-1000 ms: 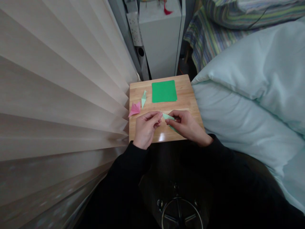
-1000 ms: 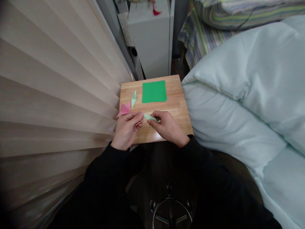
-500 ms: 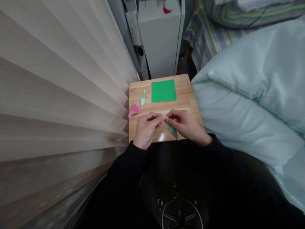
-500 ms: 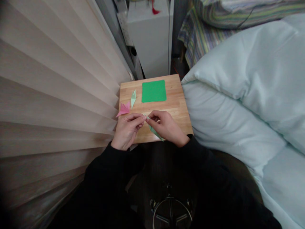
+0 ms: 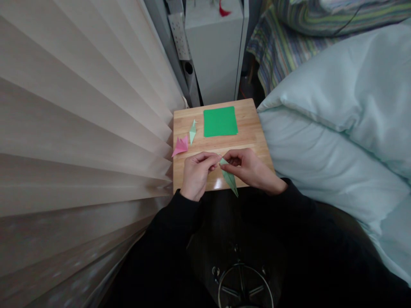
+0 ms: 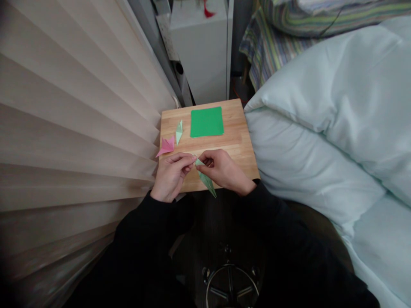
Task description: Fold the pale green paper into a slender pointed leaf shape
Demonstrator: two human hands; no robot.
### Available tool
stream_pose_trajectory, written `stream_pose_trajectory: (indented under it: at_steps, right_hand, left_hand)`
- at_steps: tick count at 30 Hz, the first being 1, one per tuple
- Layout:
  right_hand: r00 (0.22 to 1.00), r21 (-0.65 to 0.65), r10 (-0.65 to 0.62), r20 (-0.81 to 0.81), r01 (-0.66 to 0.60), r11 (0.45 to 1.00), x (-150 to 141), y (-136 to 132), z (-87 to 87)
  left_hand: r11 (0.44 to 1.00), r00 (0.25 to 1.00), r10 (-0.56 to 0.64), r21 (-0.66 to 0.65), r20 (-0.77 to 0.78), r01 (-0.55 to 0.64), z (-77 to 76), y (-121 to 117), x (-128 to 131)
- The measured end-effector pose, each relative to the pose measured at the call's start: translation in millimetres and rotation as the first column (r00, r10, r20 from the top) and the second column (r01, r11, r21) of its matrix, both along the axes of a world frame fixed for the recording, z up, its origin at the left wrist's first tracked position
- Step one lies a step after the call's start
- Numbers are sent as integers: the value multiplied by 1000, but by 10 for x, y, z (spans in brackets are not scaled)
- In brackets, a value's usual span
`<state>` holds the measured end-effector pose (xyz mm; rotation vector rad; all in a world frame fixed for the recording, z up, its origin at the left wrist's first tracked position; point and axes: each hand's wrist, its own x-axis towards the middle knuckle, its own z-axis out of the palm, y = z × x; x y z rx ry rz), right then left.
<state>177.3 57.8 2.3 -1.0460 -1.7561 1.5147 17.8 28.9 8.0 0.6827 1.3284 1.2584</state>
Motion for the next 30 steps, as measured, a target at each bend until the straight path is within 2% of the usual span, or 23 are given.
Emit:
stream_pose_trajectory:
  at_steps: [7, 10, 12, 16, 18, 22, 26, 30]
  right_hand:
    - [994, -141, -25, -108, 9, 990, -28, 4, -84]
    - [982, -209, -111, -153, 78, 975, -16, 57, -145]
    - [961, -250, -193, -199, 141, 958, -3, 99, -180]
    - [899, -330, -323, -294, 222, 918, 9, 139, -197]
    - [876, -367, -361, -320, 236, 900, 9, 131, -182]
    - [867, -384, -374, -330, 239, 892, 9, 107, -142]
    - [896, -326, -326, -302, 224, 919, 17, 104, -117]
    - [914, -303, -285, -289, 195, 933, 14, 98, -101]
  left_hand:
    - [998, 993, -15, 67, -116, 23, -32, 5, -17]
    - [993, 969, -3, 113, -246, 31, -17, 18, -41]
    - [994, 963, -38, 91, -269, 65, -8, 19, -51]
    - [975, 962, -219, 3, -164, 222, -16, 3, -38]
    - [968, 960, -249, 8, -128, 252, -28, -6, -26]
    - [978, 978, -206, 4, -30, 207, -38, -13, -18]
    - [989, 990, -141, -33, 20, 141, -22, -16, -22]
    - [988, 990, -127, -80, 52, 131, -9, -18, -27]
